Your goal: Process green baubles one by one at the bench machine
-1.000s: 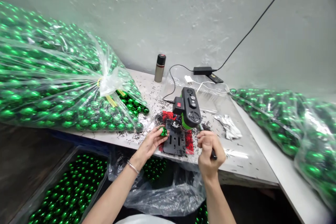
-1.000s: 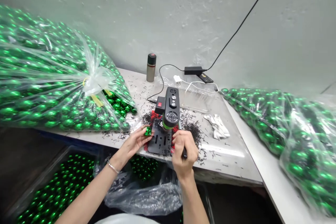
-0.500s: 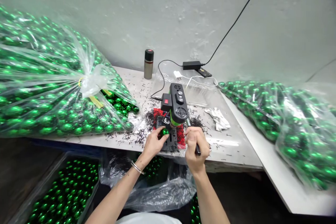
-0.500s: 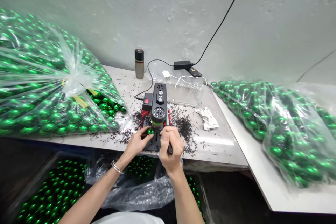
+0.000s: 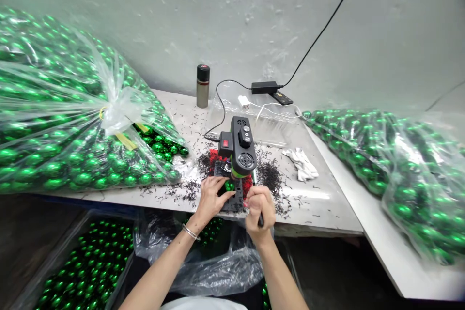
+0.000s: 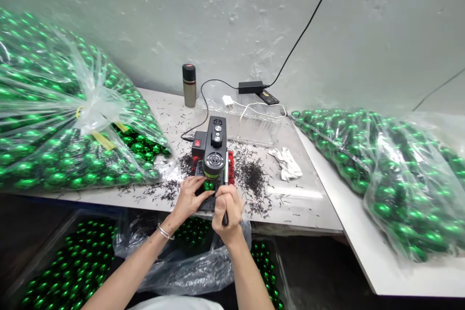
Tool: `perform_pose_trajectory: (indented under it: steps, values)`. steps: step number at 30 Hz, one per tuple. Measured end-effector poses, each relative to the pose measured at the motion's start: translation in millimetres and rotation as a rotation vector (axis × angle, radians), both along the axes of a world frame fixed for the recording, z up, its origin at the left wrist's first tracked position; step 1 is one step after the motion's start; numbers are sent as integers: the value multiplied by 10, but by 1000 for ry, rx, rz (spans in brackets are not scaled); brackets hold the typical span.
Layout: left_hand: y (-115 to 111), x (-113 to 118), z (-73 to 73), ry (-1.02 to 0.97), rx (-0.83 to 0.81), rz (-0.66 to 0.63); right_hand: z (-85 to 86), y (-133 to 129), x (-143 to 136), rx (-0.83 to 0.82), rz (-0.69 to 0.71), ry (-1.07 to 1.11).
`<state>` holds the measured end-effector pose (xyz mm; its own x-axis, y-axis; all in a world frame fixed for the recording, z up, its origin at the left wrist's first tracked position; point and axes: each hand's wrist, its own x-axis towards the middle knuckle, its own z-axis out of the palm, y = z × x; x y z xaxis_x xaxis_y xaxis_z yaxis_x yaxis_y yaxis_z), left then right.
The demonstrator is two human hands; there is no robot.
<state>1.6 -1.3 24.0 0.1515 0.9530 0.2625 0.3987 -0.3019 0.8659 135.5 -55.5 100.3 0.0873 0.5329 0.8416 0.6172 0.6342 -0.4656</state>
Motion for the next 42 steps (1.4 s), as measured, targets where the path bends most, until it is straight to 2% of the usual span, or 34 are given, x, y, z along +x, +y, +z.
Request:
perform_pose_trajectory:
  steps: [3, 6, 9, 13, 17, 21, 23, 25, 26, 28, 31, 33, 35, 37, 39, 42]
  values:
    - [-2, -1, -7, 22, -25, -14, -265, 56, -1, 70, -34, -23]
    - [-1, 1, -9, 34, -27, -18, -442, 104, 2, 108, -78, -7]
    - [-2, -1, -6, 24, -20, -18, -512, 123, 6, 110, -100, -3]
    - [-2, -15, -1, 22, -10, -28, -504, 124, 15, 104, -64, -96]
    - [22, 1, 6, 1, -6, -36, -344, 101, 5, 117, -58, -75]
    - [-10, 0, 52, -79, -12, -8, 75, 66, -1, 63, -48, 56]
    - [-121, -68, 71, -103, 12, -4, 292, 63, 15, -37, -44, 104]
    - [-318, -191, 57, -87, 40, -49, 415, 69, 36, -80, -47, 125]
    - [-442, -266, 31, -66, 45, -97, 423, 71, 41, -80, -57, 129]
    - [-709, -414, -60, 7, 33, -214, 334, 56, 20, -42, -105, 183]
    - [-1051, -556, -256, 159, -2, -348, 26, -45, -128, 2, -193, 441]
    - [-1182, -576, -387, 220, -5, -387, -188, -147, -294, -82, -219, 573]
    - [-1232, -556, -505, 250, -1, -403, -336, -213, -489, -257, -150, 435]
    - [-1231, -535, -617, 298, -38, -401, -392, -170, -693, -338, 17, 198]
    - [-1214, -543, -727, 375, -123, -386, -368, 21, -896, -361, 159, 30]
    - [-1211, -635, -886, 449, -204, -320, -271, 524, -1186, -420, 143, -162]
